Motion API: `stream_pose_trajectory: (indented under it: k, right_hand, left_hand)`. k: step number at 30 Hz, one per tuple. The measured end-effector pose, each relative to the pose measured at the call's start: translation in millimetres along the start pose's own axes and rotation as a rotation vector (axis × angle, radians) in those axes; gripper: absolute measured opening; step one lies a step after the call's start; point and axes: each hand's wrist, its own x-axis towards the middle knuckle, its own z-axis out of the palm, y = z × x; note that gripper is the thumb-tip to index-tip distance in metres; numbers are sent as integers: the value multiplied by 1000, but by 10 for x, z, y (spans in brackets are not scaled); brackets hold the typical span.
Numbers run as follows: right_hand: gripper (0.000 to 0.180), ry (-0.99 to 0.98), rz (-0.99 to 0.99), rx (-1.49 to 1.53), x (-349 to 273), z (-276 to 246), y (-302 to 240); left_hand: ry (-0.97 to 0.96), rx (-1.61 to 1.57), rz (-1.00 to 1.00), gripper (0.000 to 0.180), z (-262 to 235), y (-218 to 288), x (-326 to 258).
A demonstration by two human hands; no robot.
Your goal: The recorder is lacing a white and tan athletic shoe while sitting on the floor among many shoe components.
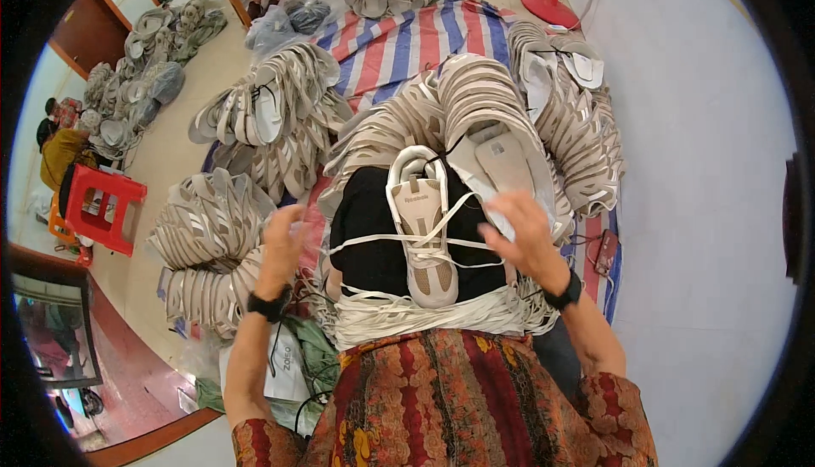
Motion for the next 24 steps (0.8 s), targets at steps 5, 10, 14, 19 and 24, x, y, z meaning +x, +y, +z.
stream_pose_trajectory:
  k: [5,10,14,19,24]
  right_hand:
    - [57,-332,73,192,-374,295,-490]
    - [39,-130,751,977,-193,-53,-407]
    - [40,-255,728,1038,-27,-147,-158]
    - [32,-457,567,896,-3,254,-102]
    - [29,-238,44,394,-2,478,-80]
  left_hand:
    - [-320,-155,157,19,752,770,57]
    - [-409,-485,-104,18,731,874,169]
    - [-274,-1040,-555,20,348,662,114]
    - [194,-1110,-686,20,-364,29,-113]
    - [456,-1260,-642,17,-906,-532,-307]
